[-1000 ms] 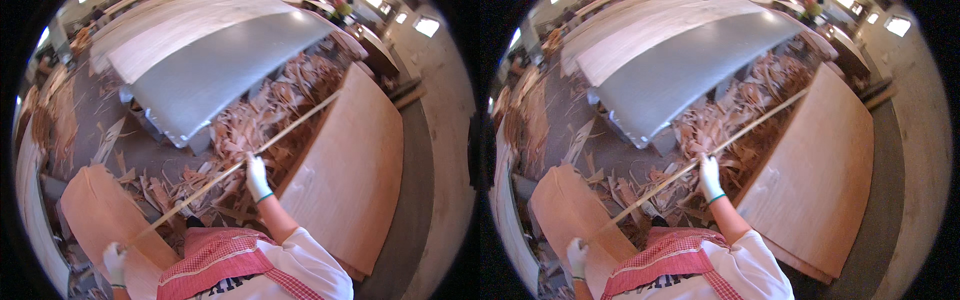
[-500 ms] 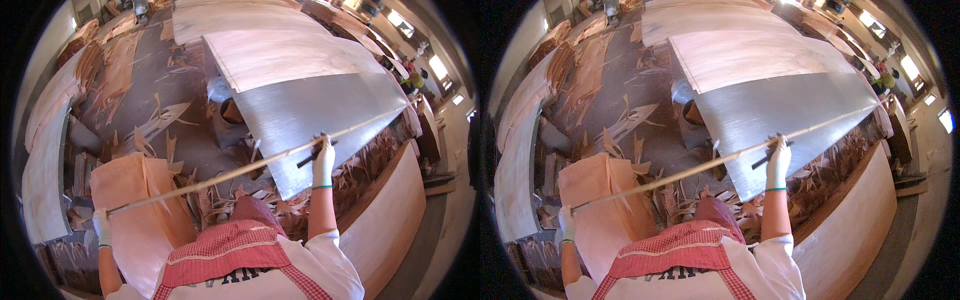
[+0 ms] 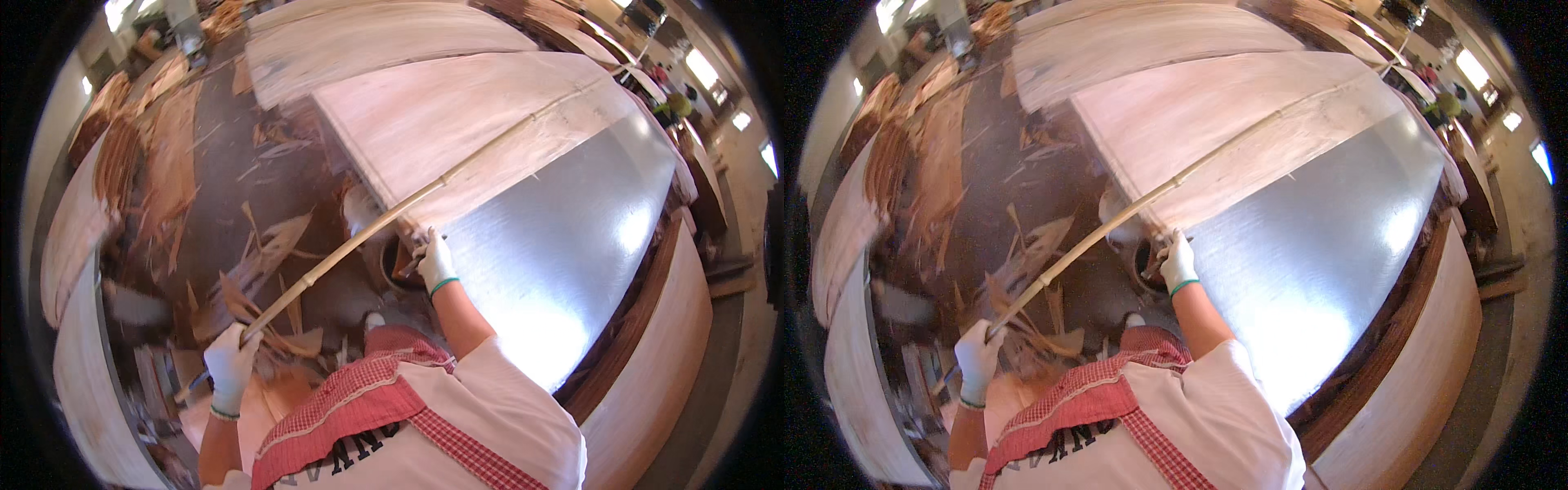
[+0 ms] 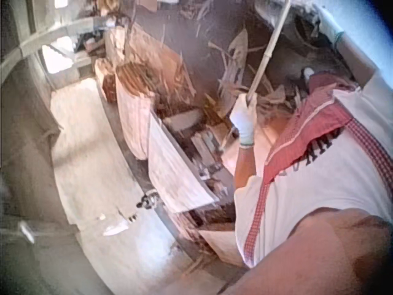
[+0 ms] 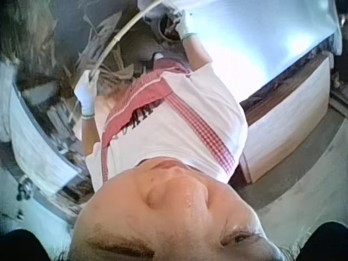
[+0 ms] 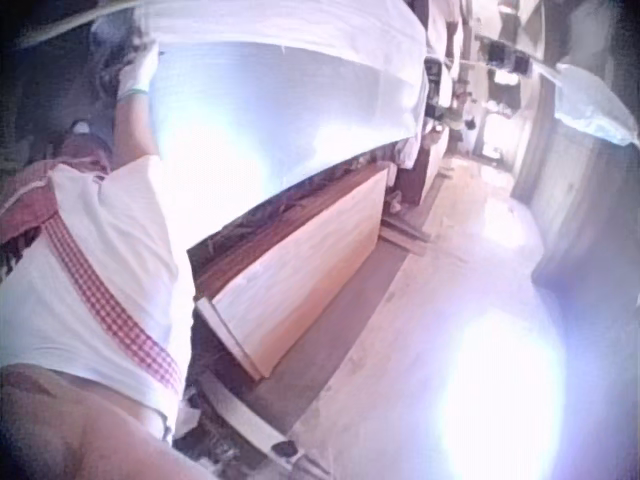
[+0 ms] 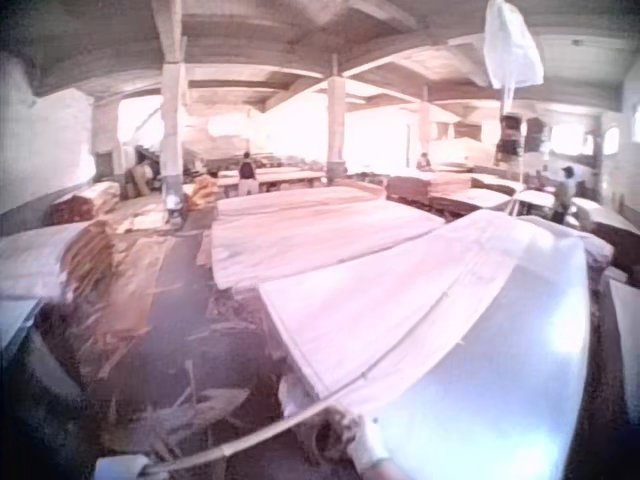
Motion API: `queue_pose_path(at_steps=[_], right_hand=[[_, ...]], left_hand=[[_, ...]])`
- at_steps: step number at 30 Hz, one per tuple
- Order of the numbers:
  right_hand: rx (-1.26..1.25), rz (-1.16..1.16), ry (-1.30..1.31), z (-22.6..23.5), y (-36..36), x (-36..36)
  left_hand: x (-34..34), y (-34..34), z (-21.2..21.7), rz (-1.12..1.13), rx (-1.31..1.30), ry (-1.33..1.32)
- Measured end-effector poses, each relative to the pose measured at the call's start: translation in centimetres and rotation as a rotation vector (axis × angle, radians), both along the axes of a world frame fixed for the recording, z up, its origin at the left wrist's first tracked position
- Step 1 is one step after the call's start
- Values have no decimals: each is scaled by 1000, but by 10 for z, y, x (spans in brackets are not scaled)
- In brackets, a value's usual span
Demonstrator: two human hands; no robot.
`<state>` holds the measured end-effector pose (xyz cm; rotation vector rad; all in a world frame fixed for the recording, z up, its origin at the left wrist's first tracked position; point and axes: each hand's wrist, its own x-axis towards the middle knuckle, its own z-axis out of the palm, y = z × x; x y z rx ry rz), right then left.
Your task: The person prepares wood veneer by hand and using a tool, moving large sheets of veneer, smoothing them on a work surface, and applying tape to secure or mark specific areas.
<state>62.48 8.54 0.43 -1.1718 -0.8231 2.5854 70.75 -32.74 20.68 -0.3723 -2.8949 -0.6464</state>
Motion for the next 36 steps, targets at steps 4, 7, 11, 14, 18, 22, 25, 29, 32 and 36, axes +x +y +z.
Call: queue_pose_path(at_steps=[4,7,11,14,18,22,25,29,32,36], right_hand=[[74,-125,23,15,8,-21],[332,-116,-105,15,19,-12],[1272,-159,-321,16,17,-16],[1476,-53,-445,74,2,-37],[1623,-140,-411,132,-12,-117],[1532,-62,-445,147,-12,-232],[1493,47,-483,141,-9,-314],[1465,318,-645,119,-6,-391],[1442,363,-621,97,-12,-422],[1448,496,-594,82,0,-437]], left_hand=[[-87,12,2,-18,99,-165],[-160,36,-9,-121,127,-281],[-266,81,-48,-321,154,-477],[-334,140,-62,-393,278,-797],[-415,221,-118,-528,421,-1179],[-450,285,-99,-694,450,-1437],[-478,275,-120,-889,460,-1816],[-503,201,-136,-750,208,-2024],[-501,203,-144,-996,218,-1738],[-476,245,-137,-868,423,-1638]])
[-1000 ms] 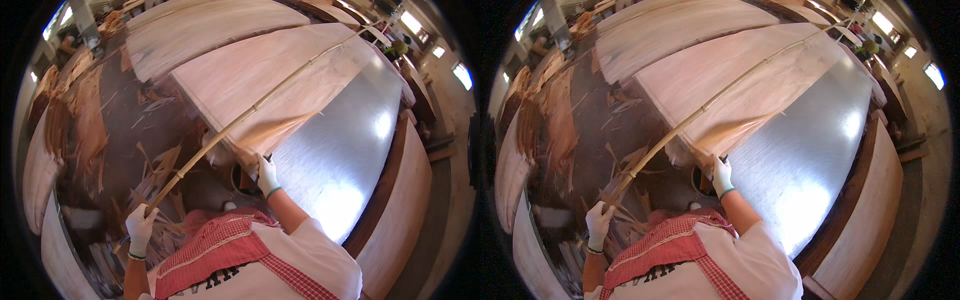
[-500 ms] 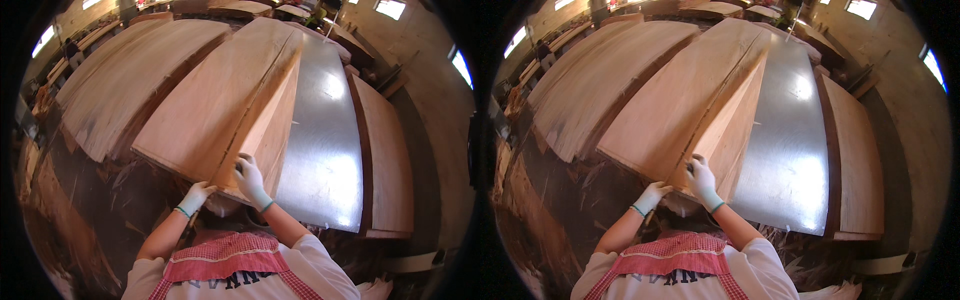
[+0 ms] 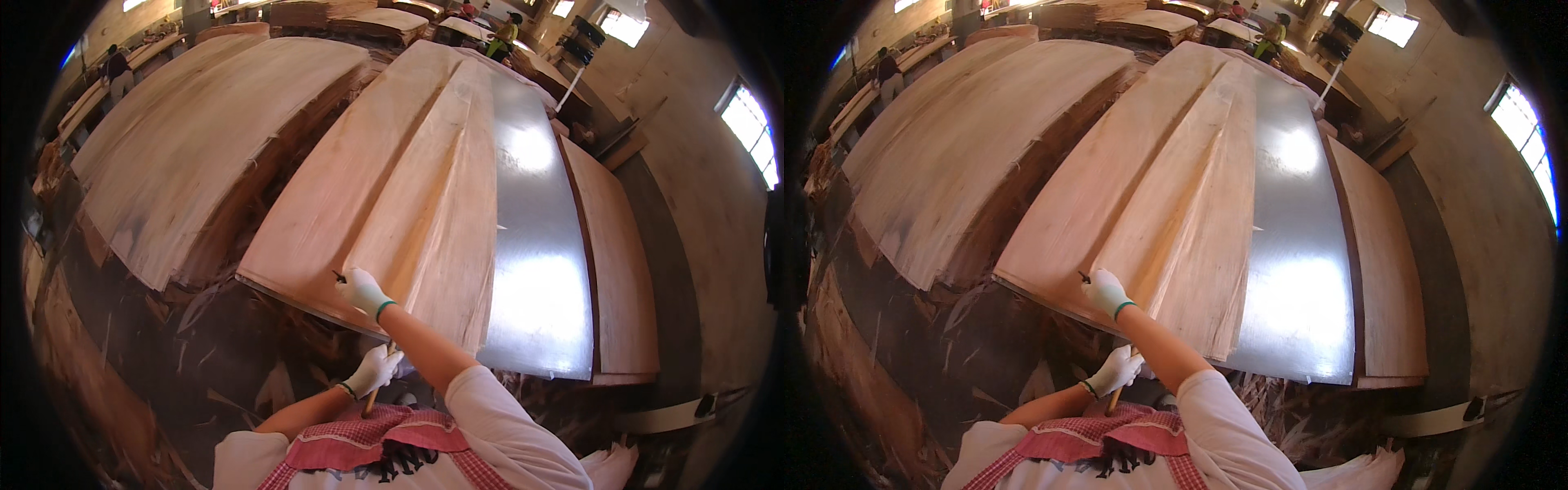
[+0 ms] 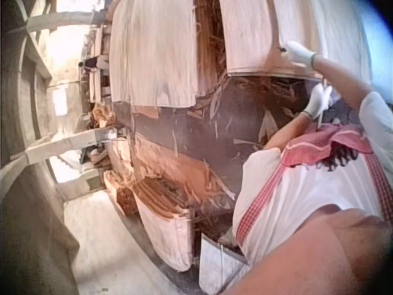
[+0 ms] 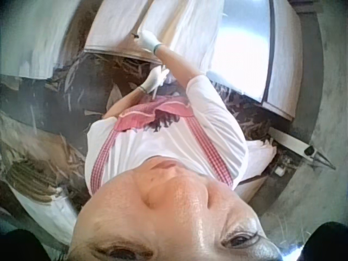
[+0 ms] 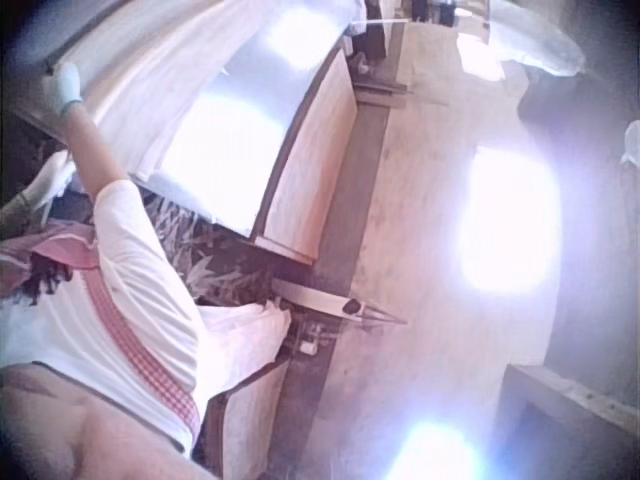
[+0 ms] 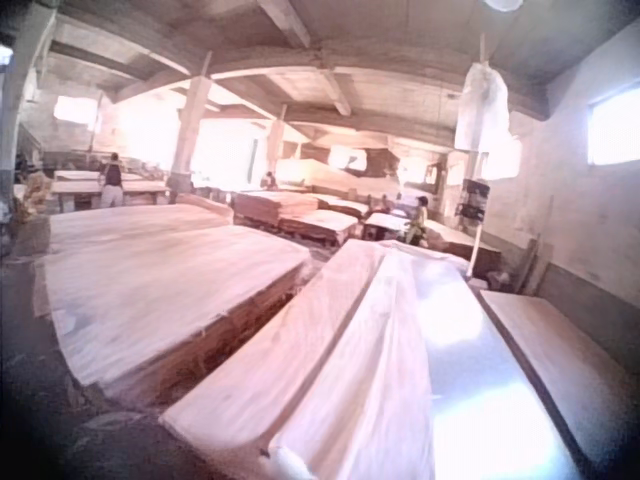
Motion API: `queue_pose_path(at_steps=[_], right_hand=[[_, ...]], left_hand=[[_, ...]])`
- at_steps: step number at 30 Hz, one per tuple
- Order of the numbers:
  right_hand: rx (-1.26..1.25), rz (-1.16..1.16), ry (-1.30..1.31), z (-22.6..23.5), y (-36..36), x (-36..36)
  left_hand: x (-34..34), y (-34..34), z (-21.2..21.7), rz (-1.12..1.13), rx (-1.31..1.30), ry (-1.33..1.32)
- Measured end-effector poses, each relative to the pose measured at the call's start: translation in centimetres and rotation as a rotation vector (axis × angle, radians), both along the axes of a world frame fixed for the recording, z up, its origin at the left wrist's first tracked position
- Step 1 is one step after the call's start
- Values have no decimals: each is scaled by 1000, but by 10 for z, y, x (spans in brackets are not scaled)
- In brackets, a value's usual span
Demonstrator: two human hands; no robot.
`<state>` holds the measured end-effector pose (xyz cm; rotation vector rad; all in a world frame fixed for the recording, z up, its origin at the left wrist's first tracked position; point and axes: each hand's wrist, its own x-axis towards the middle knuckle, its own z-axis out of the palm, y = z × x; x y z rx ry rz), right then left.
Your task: The person prepares wood veneer by hand and using a tool, moving large sheets of veneer, smoothing them on a work surface, and applying tape to secure or mark specific areas.
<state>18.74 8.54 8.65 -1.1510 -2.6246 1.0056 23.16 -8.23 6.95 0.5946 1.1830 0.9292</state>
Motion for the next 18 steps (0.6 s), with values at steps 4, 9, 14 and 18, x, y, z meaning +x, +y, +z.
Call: queue_pose_path(at_steps=[4,9,14,18], right_hand=[[80,-175,256,82,-27,22],[12,-460,190,48,15,66],[-10,-499,47,-9,21,60],[-233,-617,453,-24,15,38]], left_hand=[[-63,-3,8,82,-106,-207],[-100,-3,-22,63,-48,-17],[-71,9,-15,86,-75,-36],[-59,20,10,-1,248,118]])
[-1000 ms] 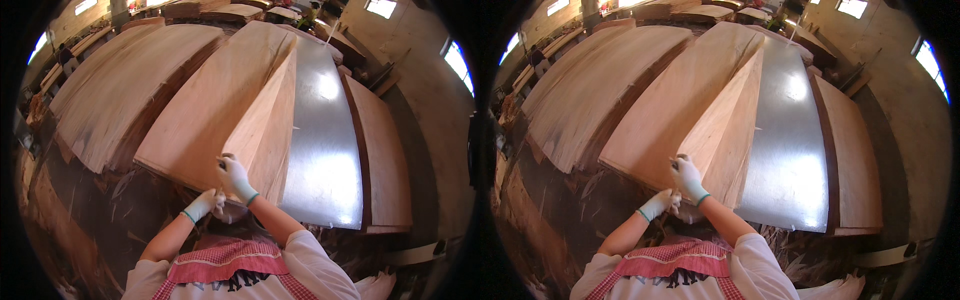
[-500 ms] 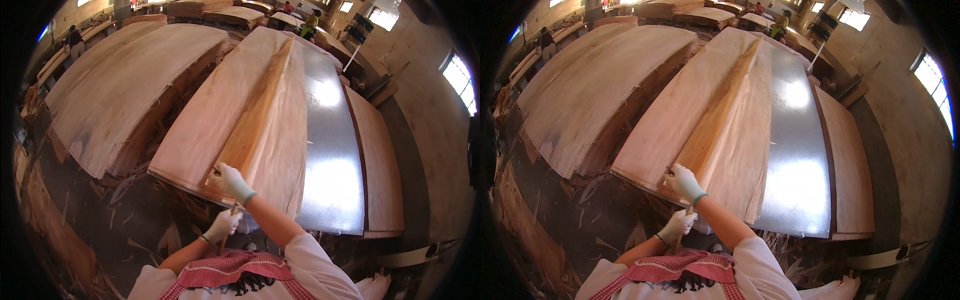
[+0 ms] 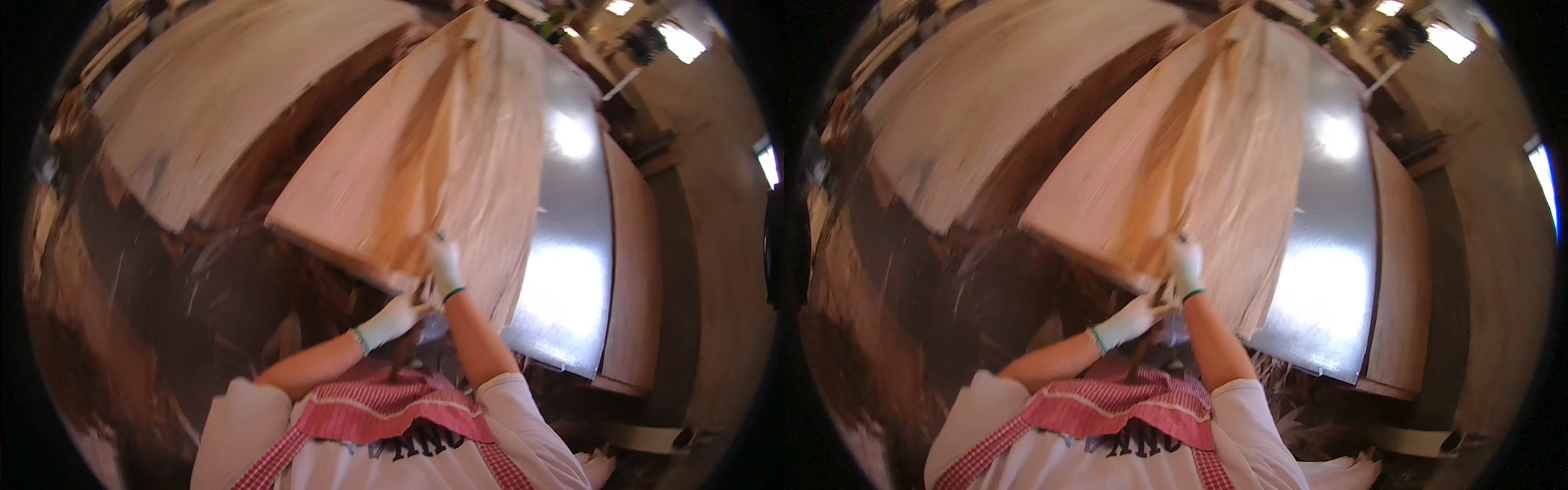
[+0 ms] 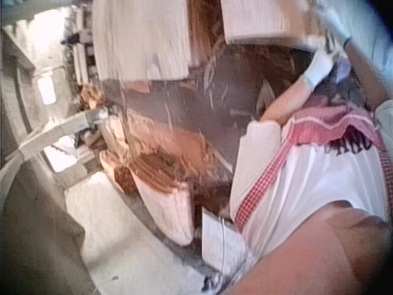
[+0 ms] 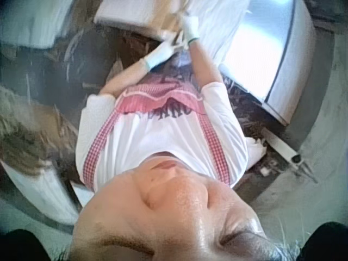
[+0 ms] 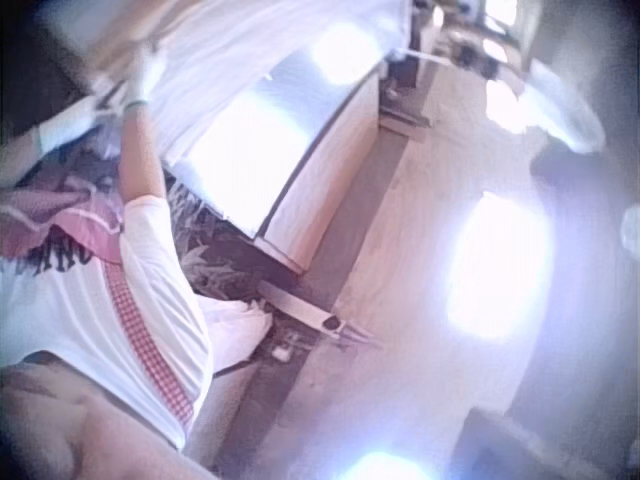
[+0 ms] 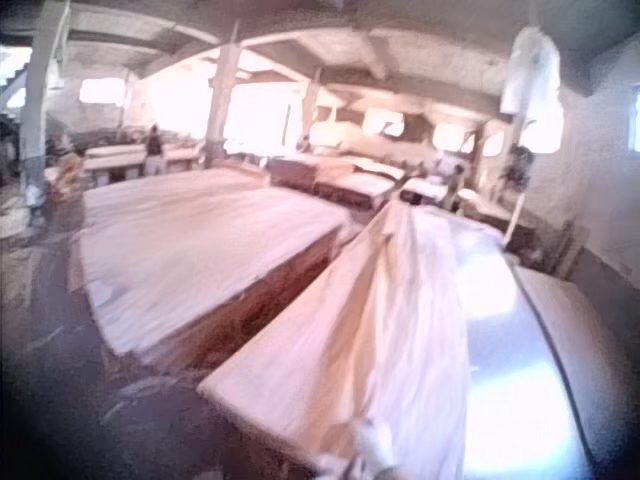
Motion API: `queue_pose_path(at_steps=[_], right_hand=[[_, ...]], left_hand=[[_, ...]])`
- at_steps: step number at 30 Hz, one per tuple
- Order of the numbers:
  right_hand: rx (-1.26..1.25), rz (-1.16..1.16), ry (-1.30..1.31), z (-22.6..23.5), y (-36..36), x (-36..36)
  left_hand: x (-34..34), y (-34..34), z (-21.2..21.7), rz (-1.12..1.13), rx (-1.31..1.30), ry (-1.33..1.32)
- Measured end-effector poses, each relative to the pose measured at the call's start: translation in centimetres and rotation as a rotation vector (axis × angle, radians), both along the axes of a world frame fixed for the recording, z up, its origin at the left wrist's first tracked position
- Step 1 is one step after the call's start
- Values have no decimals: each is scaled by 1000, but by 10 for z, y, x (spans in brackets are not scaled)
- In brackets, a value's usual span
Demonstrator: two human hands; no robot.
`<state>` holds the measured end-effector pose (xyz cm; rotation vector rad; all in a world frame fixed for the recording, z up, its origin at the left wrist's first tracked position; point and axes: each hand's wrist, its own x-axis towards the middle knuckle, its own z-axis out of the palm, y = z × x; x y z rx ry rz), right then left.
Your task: The person prepares wood veneer by hand and using a tool, moving large sheets of veneer, smoothing them on a work surface, and applying tape to secure or mark specific areas.
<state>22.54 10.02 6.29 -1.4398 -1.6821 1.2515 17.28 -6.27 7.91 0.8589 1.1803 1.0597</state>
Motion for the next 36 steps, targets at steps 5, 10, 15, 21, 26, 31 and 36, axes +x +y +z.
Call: queue_pose_path(at_steps=[5,10,15,21,26,31,36], right_hand=[[56,-68,171,40,58,149],[183,-140,-314,101,77,249],[186,-201,-36,189,86,252],[244,-329,-538,195,16,297],[261,-403,-569,177,-78,318],[242,-460,-711,177,-111,325],[309,-451,-726,152,-64,333]], left_hand=[[6,-2,60,-311,347,-42],[-57,-85,-26,85,-244,-267],[-155,-100,-91,615,-209,-696],[-250,-71,-127,1085,250,-916],[-257,-92,-113,1248,198,-585],[-255,-104,-101,1233,181,-555],[-268,-64,-100,1042,244,-467]])
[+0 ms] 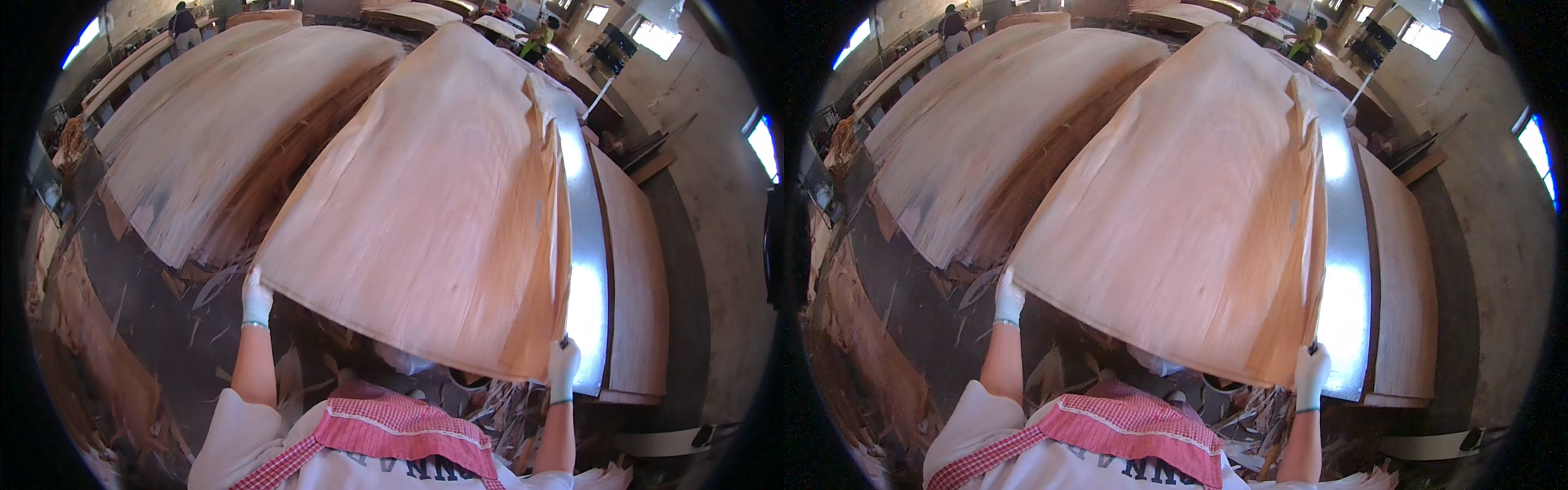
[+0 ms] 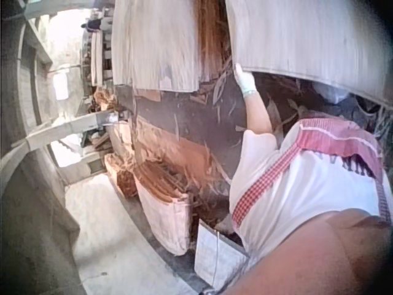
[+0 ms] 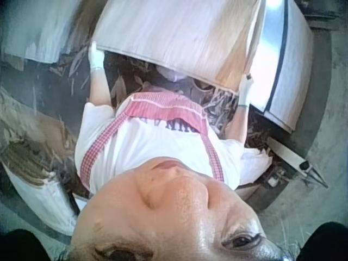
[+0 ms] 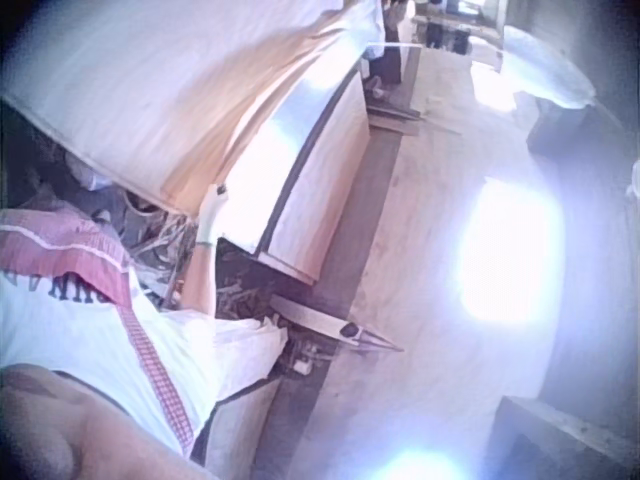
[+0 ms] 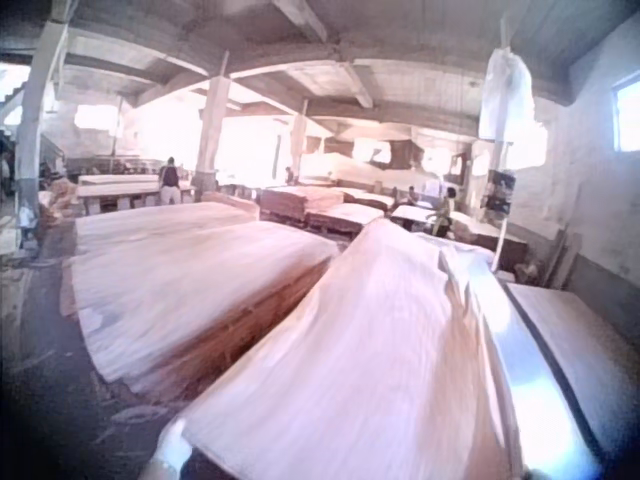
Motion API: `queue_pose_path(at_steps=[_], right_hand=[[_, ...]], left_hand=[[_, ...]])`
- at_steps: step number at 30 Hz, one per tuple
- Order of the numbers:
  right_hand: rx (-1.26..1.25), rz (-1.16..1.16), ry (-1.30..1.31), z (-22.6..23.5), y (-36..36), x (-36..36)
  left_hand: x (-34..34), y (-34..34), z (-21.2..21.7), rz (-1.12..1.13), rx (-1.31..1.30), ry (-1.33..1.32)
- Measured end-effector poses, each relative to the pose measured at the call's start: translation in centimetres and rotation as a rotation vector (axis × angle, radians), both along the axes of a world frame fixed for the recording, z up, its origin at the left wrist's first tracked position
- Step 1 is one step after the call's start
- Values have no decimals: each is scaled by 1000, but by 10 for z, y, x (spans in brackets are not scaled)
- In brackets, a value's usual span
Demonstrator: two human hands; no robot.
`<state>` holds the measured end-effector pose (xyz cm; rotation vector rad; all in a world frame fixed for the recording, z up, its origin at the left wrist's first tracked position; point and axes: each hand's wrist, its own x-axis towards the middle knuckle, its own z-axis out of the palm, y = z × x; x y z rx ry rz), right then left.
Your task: The person prepares wood veneer by hand and using a tool, moving large sheets of veneer, smoothing them on a work surface, and applying tape to secure or mark specific areas.
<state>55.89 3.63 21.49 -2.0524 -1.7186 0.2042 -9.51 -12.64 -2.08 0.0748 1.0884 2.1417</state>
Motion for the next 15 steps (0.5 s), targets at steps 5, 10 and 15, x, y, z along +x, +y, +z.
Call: queue_pose_path(at_steps=[5,10,15], right_hand=[[45,-5,-59,-55,74,19],[28,-107,-151,-114,84,80],[28,-105,-132,-147,97,99]], left_hand=[[14,69,15,-19,-278,-61],[74,97,7,-48,-369,-83],[90,71,19,-38,-425,-36]])
